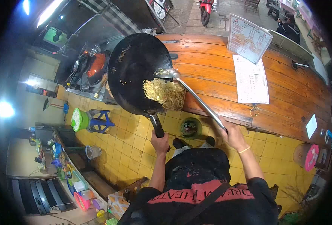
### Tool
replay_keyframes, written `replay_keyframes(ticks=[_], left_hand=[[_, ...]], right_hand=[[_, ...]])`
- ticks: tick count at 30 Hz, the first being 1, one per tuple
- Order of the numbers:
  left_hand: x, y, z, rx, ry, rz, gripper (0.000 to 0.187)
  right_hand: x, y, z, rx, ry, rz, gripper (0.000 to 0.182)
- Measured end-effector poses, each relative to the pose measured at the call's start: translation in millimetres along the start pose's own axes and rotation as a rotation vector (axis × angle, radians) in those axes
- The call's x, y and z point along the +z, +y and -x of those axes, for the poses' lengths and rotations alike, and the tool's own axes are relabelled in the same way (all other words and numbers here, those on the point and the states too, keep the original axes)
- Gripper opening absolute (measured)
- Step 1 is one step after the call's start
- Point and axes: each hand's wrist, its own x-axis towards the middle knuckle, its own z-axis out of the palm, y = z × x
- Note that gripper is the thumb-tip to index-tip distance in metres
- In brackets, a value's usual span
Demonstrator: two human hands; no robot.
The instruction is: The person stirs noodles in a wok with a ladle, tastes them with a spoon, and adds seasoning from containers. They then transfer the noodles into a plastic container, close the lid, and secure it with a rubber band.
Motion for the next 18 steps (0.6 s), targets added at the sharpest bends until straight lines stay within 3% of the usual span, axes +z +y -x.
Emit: replay_keyframes(ticks=[10, 14, 18], left_hand=[[7.8, 13.0, 3.8, 0.003, 0.023, 0.018, 0.023], [10.7, 2.5, 4.2, 0.128, 0.070, -0.031, 0.021], [8.4, 1.5, 7.3, 0.096, 0.043, -0.017, 0.025]], right_hand=[[-44.6, 12.6, 28.2, 0.004, -0.136, -0.013, 0.051], [-17.9, 1.6, 4.8, -0.014, -0.065, -0.038, 0.051], [-3.3, 10.6, 2.1, -0.027, -0.042, 0.034, 0.051]])
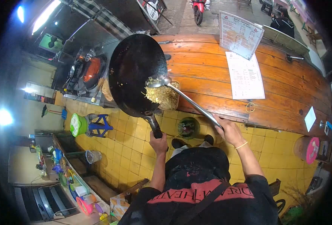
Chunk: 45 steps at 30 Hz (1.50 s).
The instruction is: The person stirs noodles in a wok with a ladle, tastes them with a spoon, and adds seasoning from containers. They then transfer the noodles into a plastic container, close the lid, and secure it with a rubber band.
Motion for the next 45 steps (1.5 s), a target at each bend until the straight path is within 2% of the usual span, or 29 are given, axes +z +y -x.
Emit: replay_keyframes(ticks=[2, 6, 10, 11, 14, 16, 18, 19, 21, 24, 26, 28, 30, 32, 36, 39, 42, 44, 45], left_hand=[[-1.9, 11.9, 1.9, 0.027, 0.018, 0.024, 0.024], [-1.4, 10.6, -2.9, -0.016, 0.021, -0.037, 0.023], [0.3, 9.7, -5.5, 0.068, 0.020, -0.029, 0.020], [-2.0, 10.7, -4.1, 0.077, 0.016, -0.032, 0.019], [-4.3, 12.2, -5.5, 0.076, 0.018, 0.008, 0.020], [-6.9, 17.8, -7.6, 0.079, 0.018, -0.001, 0.020], [-7.9, 17.9, -7.1, 0.080, 0.015, -0.010, 0.020], [-6.9, 14.7, -7.1, 0.070, 0.019, -0.001, 0.019], [-5.3, 6.0, -9.2, 0.060, 0.025, 0.012, 0.019], [-9.5, -4.3, -8.9, 0.099, 0.016, 0.003, 0.018], [-13.0, 2.0, -12.9, 0.031, -0.033, 0.054, 0.017], [-19.6, 2.5, -9.7, 0.007, -0.039, 0.078, 0.017], [-21.2, 3.7, -10.3, -0.013, -0.047, 0.107, 0.017], [-22.7, 3.1, -7.3, -0.008, -0.071, 0.109, 0.018], [-25.6, 1.9, -7.1, -0.055, -0.106, 0.122, 0.019], [-28.3, -6.9, -14.4, -0.064, -0.118, 0.152, 0.019], [-33.6, -1.3, -14.0, -0.050, -0.110, 0.098, 0.019], [-40.8, 15.5, -7.6, -0.143, -0.127, 0.246, 0.018], [-42.0, 24.7, -5.2, -0.125, -0.119, 0.262, 0.018]], right_hand=[[-12.7, 6.6, 15.9, 0.011, -0.055, 0.180, 0.051], [-40.6, 9.8, 24.7, -0.010, 0.008, 0.113, 0.051], [-13.4, -5.9, 6.7, 0.049, 0.019, 0.117, 0.049], [-5.0, -2.0, 4.0, 0.005, 0.034, 0.155, 0.050], [-13.1, 2.3, 16.5, 0.028, -0.002, 0.229, 0.050], [-15.2, 13.4, 29.1, -0.009, 0.057, 0.226, 0.050], [-28.7, 5.2, 35.8, 0.149, -0.107, 0.270, 0.050], [-22.1, 3.7, 35.7, 0.151, -0.108, 0.270, 0.050], [1.9, 3.2, 30.3, 0.016, 0.054, 0.209, 0.050], [20.9, 16.6, 34.7, -0.029, 0.081, 0.261, 0.049], [7.7, 28.1, 43.0, -0.073, 0.129, 0.287, 0.049], [1.8, 33.9, 55.1, 0.012, 0.037, 0.356, 0.049], [15.4, 26.5, 47.1, 0.007, 0.054, 0.257, 0.049], [38.1, -0.4, 26.5, -0.046, 0.168, 0.038, 0.050], [69.1, 1.2, 22.1, -0.060, 0.140, 0.007, 0.052], [47.9, 43.4, 57.0, -0.065, 0.099, 0.254, 0.055], [23.1, 38.7, 72.4, 0.053, 0.063, 0.291, 0.053], [35.5, 19.0, 58.2, 0.061, 0.116, 0.257, 0.052], [41.7, 12.3, 50.6, 0.052, 0.162, 0.221, 0.050]])
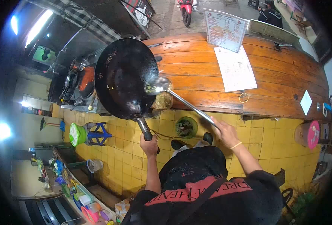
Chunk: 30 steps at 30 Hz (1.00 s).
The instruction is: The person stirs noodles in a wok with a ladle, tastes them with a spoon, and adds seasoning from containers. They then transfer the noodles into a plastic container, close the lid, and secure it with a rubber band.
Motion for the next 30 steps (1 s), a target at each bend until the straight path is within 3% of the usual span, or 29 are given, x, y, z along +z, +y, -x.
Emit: replay_keyframes(ticks=[5, 7, 9, 11, 13, 15, 17, 19, 20, 25, 28, 30], left_hand=[[-13.5, -10.8, -17.6, 0.026, -0.046, 0.038, 0.018], [-20.3, -18.5, -21.4, 0.007, -0.071, 0.051, 0.020], [-25.9, -21.4, -27.1, -0.001, -0.027, 0.058, 0.017], [-36.1, -20.6, -28.9, 0.005, -0.042, 0.063, 0.017], [-54.3, -28.0, -34.5, 0.006, -0.077, 0.091, 0.017], [-79.4, -38.9, -40.7, 0.036, -0.116, 0.125, 0.017], [-106.6, -41.8, -42.0, 0.018, -0.136, 0.200, 0.016], [-137.6, -59.1, -48.9, -0.001, -0.152, 0.172, 0.015], [-154.8, -73.2, -52.1, -0.032, -0.141, 0.201, 0.015], [-249.8, -110.0, -61.5, -0.051, -0.139, 0.222, 0.017], [-302.3, -144.5, -68.0, -0.059, -0.151, 0.226, 0.017], [-333.4, -150.7, -74.3, -0.112, -0.126, 0.253, 0.017]], right_hand=[[2.4, 14.8, 12.0, -0.035, 0.035, 0.149, 0.050], [-21.8, 12.9, 33.8, 0.116, -0.076, 0.066, 0.049], [-13.7, 1.3, 41.3, 0.115, -0.056, -0.059, 0.049], [-11.5, -30.6, 43.2, 0.279, -0.074, -0.499, 0.052], [-3.2, -53.3, 45.7, 0.270, -0.069, -0.548, 0.053], [-13.7, -95.8, 43.7, 0.616, -0.248, -0.999, 0.052], [-6.2, -121.6, 47.4, 0.615, -0.229, -1.073, 0.051], [7.3, -141.4, 54.6, 0.743, -0.264, -1.299, 0.051], [13.7, -152.7, 54.9, 0.783, -0.263, -1.267, 0.048], [54.9, -220.7, 23.1, 0.785, -0.143, -1.418, 0.037], [82.3, -247.5, 7.0, 0.781, 0.030, -1.497, 0.020], [92.5, -266.8, 4.0, 0.878, 0.101, -1.564, 0.019]])
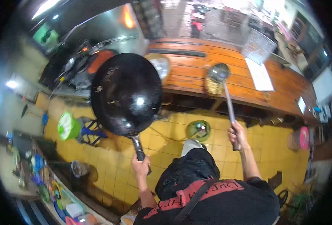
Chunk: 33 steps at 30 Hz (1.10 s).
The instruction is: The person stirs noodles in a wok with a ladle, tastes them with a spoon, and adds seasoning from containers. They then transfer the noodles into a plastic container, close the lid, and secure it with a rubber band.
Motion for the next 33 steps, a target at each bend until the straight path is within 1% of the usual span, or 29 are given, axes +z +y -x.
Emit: replay_keyframes(ticks=[1, 3, 5, 7, 8, 9, 10, 11, 13, 14, 15, 17, 18, 19, 21, 22, 23, 25, 28, 29, 31, 32, 33], left_hand=[[-10.8, -0.5, -4.6, 0.011, -0.006, -0.042, 0.018], [-38.1, -2.3, -16.4, 0.002, 0.008, -0.034, 0.017], [-59.4, 0.8, -32.1, 0.037, 0.006, -0.055, 0.017], [-79.2, 4.6, -50.7, 0.040, 0.063, -0.040, 0.016], [-76.1, 4.7, -57.4, 0.008, 0.057, -0.037, 0.016], [-85.1, 3.9, -69.1, -0.020, 0.044, -0.032, 0.016], [-94.8, 3.9, -82.9, -0.022, 0.007, -0.052, 0.016], [-104.7, 5.2, -99.1, -0.005, 0.032, -0.059, 0.016], [-131.6, 11.7, -139.3, -0.057, -0.003, -0.087, 0.017], [-143.3, 1.8, -163.0, 0.011, 0.000, -0.084, 0.017], [-153.2, -1.0, -179.4, 0.020, 0.022, -0.083, 0.017], [-179.7, 10.2, -219.6, 0.001, -0.017, -0.093, 0.018], [-195.8, 13.9, -238.6, -0.036, -0.061, -0.087, 0.018], [-207.0, 15.9, -257.3, -0.033, -0.054, -0.088, 0.018], [-224.1, 18.4, -285.2, -0.102, -0.027, -0.079, 0.018], [-230.9, 24.3, -301.5, -0.091, -0.036, -0.074, 0.018], [-237.2, 29.6, -314.7, -0.120, -0.045, -0.091, 0.018], [-251.6, 33.9, -348.0, -0.147, -0.071, -0.098, 0.018], [-271.6, 35.2, -404.4, -0.226, -0.165, 0.075, 0.016], [-275.7, 37.3, -423.8, -0.230, -0.195, 0.074, 0.016], [-285.6, 39.9, -465.1, -0.164, -0.256, 0.015, 0.016], [-290.1, 41.1, -487.4, -0.237, -0.326, 0.117, 0.016], [-294.0, 42.3, -509.1, -0.248, -0.362, 0.113, 0.016]], right_hand=[[-4.0, 11.3, -5.7, 0.032, 0.017, -0.061, 0.022], [13.3, 40.0, -2.0, -0.011, 0.054, -0.079, 0.026], [37.9, 72.2, -1.9, -0.090, 0.079, -0.041, 0.032], [83.0, 98.7, -1.3, -0.160, 0.000, -0.020, 0.038], [89.5, 101.9, -13.0, -0.137, -0.035, -0.014, 0.038], [104.9, 112.8, -22.7, -0.093, -0.140, -0.054, 0.041], [122.8, 123.1, -35.8, -0.052, -0.242, -0.103, 0.044], [145.0, 132.6, -50.6, -0.045, -0.270, -0.111, 0.044], [203.5, 152.6, -81.3, 0.044, -0.396, 0.036, 0.047], [229.8, 162.3, -99.2, 0.090, -0.459, 0.064, 0.049], [255.7, 172.0, -116.9, 0.134, -0.523, 0.093, 0.051], [315.8, 196.5, -141.8, 0.173, -0.571, 0.201, 0.051], [345.1, 208.2, -149.2, 0.191, -0.595, 0.220, 0.051], [372.1, 215.3, -154.8, 0.240, -0.616, 0.228, 0.052], [409.0, 236.3, -173.6, 0.200, -0.676, 0.305, 0.055], [426.5, 242.4, -178.9, 0.156, -0.689, 0.353, 0.057], [439.5, 248.3, -185.3, 0.134, -0.701, 0.421, 0.060], [467.3, 256.6, -192.7, 0.098, -0.664, 0.552, 0.062], [502.3, 268.9, -205.0, -0.023, -0.583, 0.673, 0.060], [515.0, 272.2, -207.5, -0.078, -0.531, 0.727, 0.059], [539.2, 280.6, -216.3, -0.125, -0.469, 0.748, 0.059], [550.4, 287.8, -219.8, -0.167, -0.427, 0.765, 0.058], [560.4, 293.2, -222.7, -0.207, -0.387, 0.789, 0.057]])
